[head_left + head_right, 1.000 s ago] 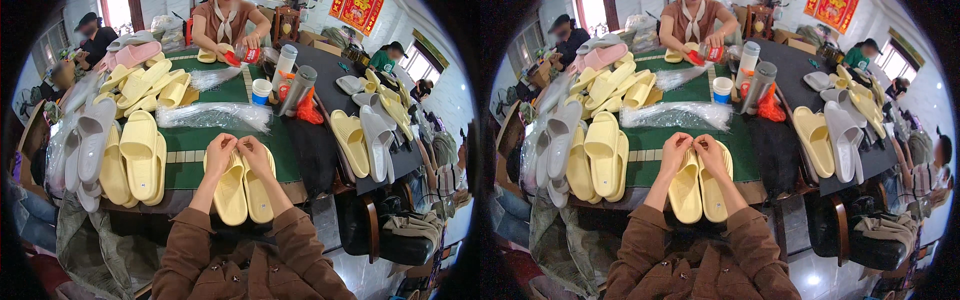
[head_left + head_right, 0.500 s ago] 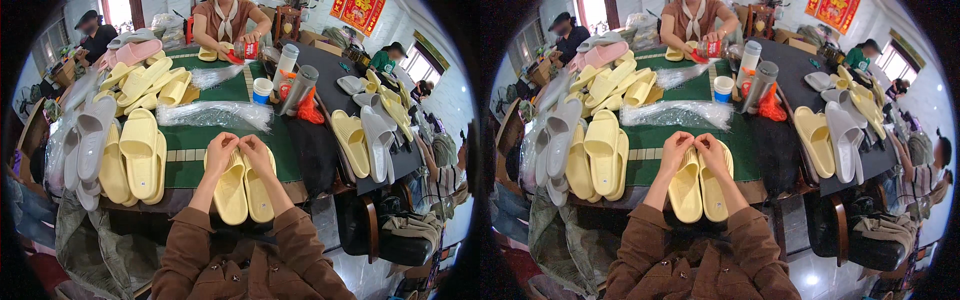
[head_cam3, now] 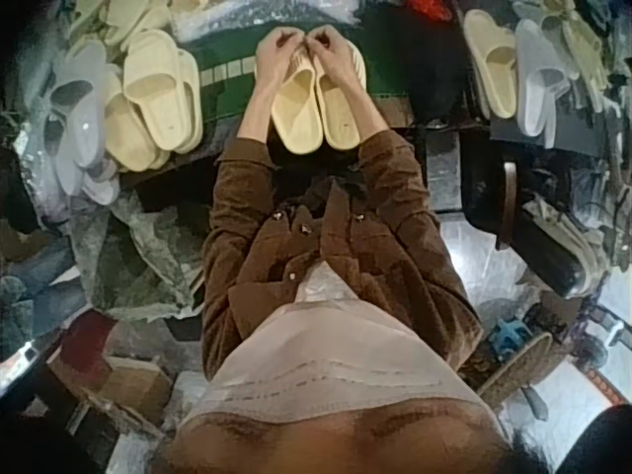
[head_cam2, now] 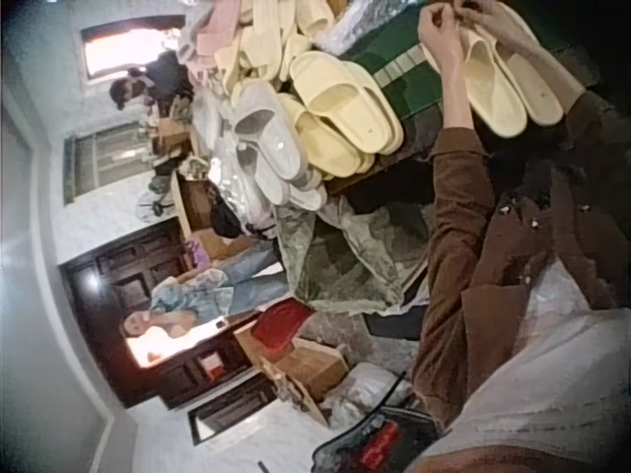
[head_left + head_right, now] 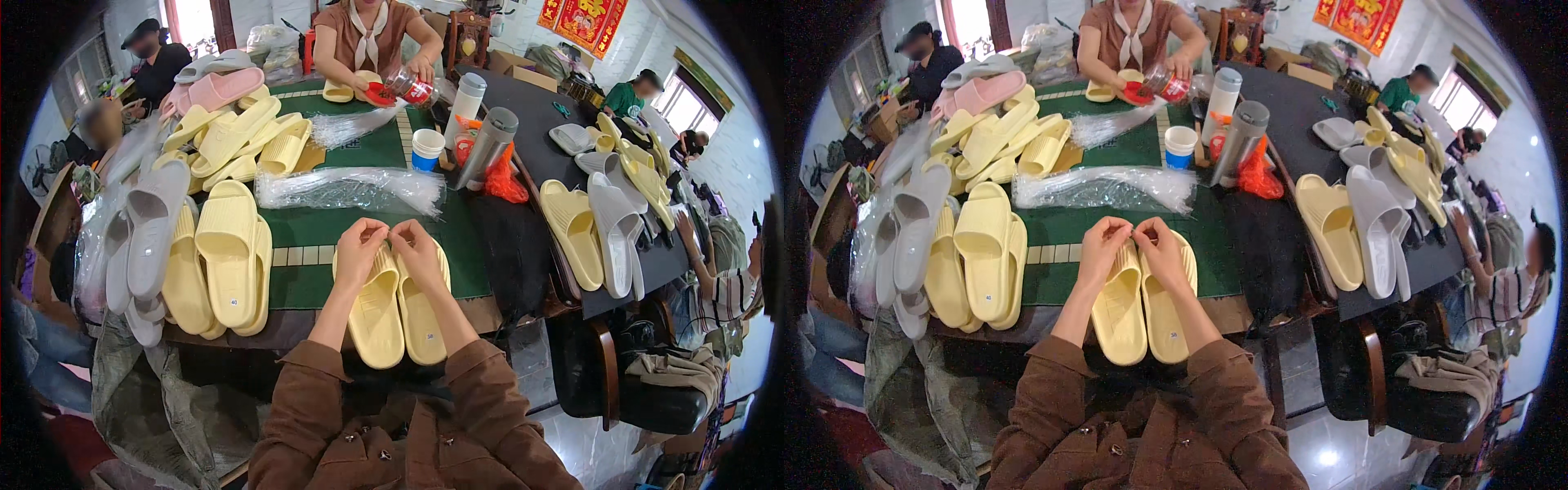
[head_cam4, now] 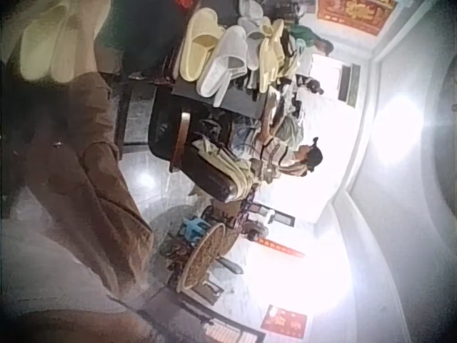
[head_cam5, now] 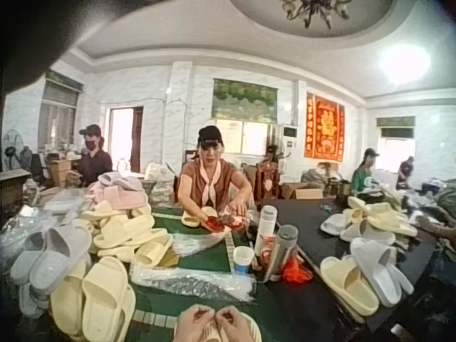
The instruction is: The person assembles yellow and white plastic slippers at a workbench. They pick up pairs of slippers, insert a small fastener into the strap area of each slipper, and place the completed pairs aside. The process is repeated for multiple pairs throughout the clip.
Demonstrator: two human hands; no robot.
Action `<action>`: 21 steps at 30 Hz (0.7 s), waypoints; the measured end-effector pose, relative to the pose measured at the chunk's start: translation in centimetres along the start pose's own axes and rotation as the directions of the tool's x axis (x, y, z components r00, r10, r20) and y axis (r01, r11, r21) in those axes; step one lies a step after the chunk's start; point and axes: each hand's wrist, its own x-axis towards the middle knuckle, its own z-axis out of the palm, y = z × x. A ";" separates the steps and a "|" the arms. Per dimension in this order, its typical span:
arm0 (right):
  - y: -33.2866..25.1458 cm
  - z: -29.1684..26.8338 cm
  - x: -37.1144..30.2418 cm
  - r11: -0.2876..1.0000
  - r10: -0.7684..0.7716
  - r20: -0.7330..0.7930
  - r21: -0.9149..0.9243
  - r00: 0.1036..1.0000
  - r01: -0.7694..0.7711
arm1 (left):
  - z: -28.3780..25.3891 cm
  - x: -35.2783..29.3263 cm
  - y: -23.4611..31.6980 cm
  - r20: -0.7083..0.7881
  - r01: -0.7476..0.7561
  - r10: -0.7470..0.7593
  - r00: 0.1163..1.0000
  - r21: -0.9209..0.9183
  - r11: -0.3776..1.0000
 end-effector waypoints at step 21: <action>-0.6 0.2 -0.2 0.998 -0.052 -0.062 -0.039 0.997 0.049 | 0.0 0.0 -0.4 -0.035 -0.021 0.016 0.999 -0.149 0.989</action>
